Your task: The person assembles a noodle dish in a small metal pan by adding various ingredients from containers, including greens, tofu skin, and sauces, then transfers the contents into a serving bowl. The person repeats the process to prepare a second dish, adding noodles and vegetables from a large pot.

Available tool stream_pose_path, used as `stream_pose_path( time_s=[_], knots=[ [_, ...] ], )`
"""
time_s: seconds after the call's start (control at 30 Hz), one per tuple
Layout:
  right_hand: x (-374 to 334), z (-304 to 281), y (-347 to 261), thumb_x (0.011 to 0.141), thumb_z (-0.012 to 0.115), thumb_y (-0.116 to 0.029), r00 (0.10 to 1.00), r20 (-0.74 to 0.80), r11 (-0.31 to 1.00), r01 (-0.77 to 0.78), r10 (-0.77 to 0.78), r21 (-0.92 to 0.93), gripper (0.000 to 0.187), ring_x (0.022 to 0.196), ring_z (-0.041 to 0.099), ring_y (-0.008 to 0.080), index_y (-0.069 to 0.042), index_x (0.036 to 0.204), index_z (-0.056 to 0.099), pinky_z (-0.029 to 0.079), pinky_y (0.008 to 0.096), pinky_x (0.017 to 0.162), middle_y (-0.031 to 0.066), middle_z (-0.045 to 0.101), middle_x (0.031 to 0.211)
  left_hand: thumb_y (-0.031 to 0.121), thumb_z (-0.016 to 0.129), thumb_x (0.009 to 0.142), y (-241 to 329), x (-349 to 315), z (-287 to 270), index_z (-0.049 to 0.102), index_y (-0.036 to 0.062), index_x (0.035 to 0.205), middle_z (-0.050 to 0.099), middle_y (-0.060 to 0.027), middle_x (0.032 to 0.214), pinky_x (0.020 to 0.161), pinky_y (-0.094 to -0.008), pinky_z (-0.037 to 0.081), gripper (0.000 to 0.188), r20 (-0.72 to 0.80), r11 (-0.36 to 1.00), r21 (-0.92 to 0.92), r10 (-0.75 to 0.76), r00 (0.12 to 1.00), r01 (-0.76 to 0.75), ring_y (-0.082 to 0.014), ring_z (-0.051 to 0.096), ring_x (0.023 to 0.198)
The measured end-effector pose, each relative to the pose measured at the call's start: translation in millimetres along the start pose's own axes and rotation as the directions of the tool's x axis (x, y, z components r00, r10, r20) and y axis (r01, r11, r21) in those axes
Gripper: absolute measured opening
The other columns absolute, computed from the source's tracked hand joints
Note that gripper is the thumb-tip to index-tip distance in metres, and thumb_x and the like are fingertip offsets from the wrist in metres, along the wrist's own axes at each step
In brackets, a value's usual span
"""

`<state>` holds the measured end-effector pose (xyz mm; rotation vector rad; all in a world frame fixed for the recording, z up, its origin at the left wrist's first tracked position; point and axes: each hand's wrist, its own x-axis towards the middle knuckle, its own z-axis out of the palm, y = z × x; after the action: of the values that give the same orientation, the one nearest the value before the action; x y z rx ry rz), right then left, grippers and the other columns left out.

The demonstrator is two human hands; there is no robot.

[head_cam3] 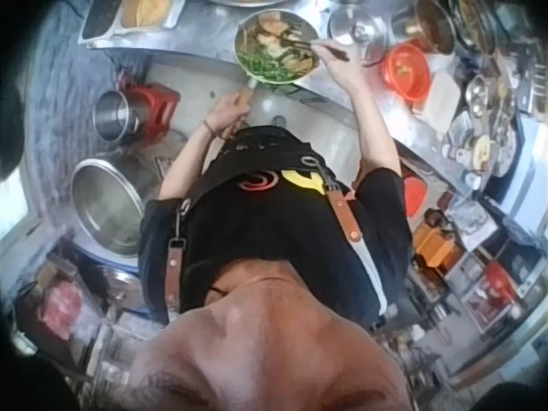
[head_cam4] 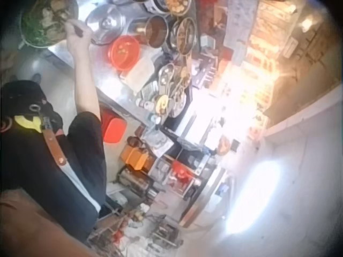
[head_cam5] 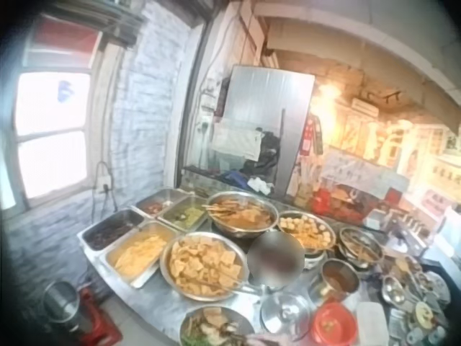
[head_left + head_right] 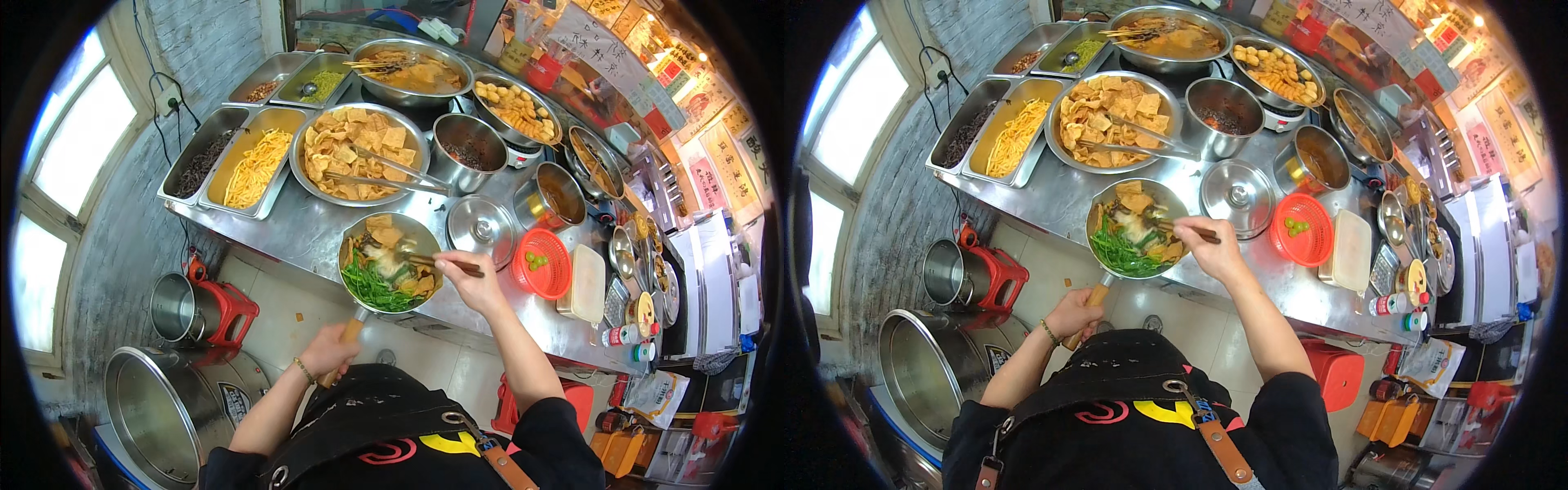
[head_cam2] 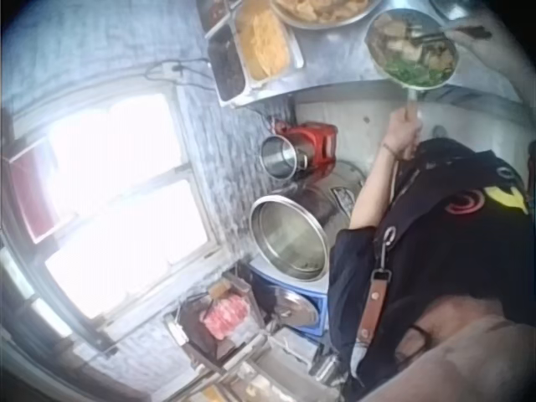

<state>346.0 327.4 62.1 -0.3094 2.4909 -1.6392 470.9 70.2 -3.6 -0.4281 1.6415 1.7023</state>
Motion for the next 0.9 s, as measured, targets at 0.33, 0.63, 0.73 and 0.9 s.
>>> stream_pose_path(
  time_s=[0.33, 0.63, 0.73, 0.9],
  knots=[
    [-3.4, 11.8, -15.2, 0.083, 0.065, -0.013, 0.992, 0.105, 0.989, 0.084, -0.072, -0.120, 0.015, 0.072, 0.063, 0.0118, -0.002, 0.092, 0.070, 0.049, 0.0249, 0.068, 0.0092, 0.070, 0.085, 0.006, 0.054, 0.079, -6.1, 1.3, -3.1, 0.044, 0.0040, 0.078, 0.049, -0.0029, 0.056, 0.036, -0.0272, 0.042, 0.010, 0.015, 1.000, 0.006, 0.026, 1.000, -0.026, -0.0115, 0.049, 0.040],
    [-9.3, 31.9, -18.7, 0.084, 0.064, -0.010, 0.906, 0.178, 0.885, 0.415, -0.383, -0.210, 0.016, 0.074, 0.063, 0.0118, 0.001, 0.095, 0.068, 0.050, 0.0255, 0.067, 0.0100, 0.070, 0.085, 0.007, 0.055, 0.080, -1.7, -0.6, -1.5, 0.045, 0.0046, 0.080, 0.050, -0.0021, 0.057, 0.036, -0.0261, 0.042, 0.010, 0.006, 1.000, 0.008, 0.013, 1.000, -0.013, -0.0106, 0.049, 0.040],
    [-7.3, 13.1, -7.4, 0.082, 0.065, -0.009, 0.979, 0.186, 0.994, 0.093, -0.081, -0.057, 0.013, 0.076, 0.066, 0.0212, -0.002, 0.091, 0.069, 0.052, 0.0294, 0.070, 0.0149, 0.069, 0.085, 0.008, 0.055, 0.081, -3.5, -0.1, -3.8, 0.045, 0.0049, 0.081, 0.050, -0.0020, 0.058, 0.036, -0.0259, 0.042, 0.010, 0.019, 1.000, 0.012, 0.012, 1.000, -0.012, -0.0103, 0.049, 0.041],
    [-0.3, 33.8, 1.5, 0.082, 0.067, -0.010, 0.926, 0.069, 0.899, 0.376, -0.370, -0.225, 0.012, 0.074, 0.065, 0.0152, -0.002, 0.090, 0.070, 0.051, 0.0274, 0.069, 0.0107, 0.070, 0.085, 0.008, 0.056, 0.081, 1.1, 2.8, 2.8, 0.045, 0.0051, 0.081, 0.050, -0.0017, 0.057, 0.035, -0.0258, 0.041, 0.011, 0.008, 1.000, 0.001, -0.012, 1.000, 0.012, -0.0100, 0.049, 0.040]
  ],
)
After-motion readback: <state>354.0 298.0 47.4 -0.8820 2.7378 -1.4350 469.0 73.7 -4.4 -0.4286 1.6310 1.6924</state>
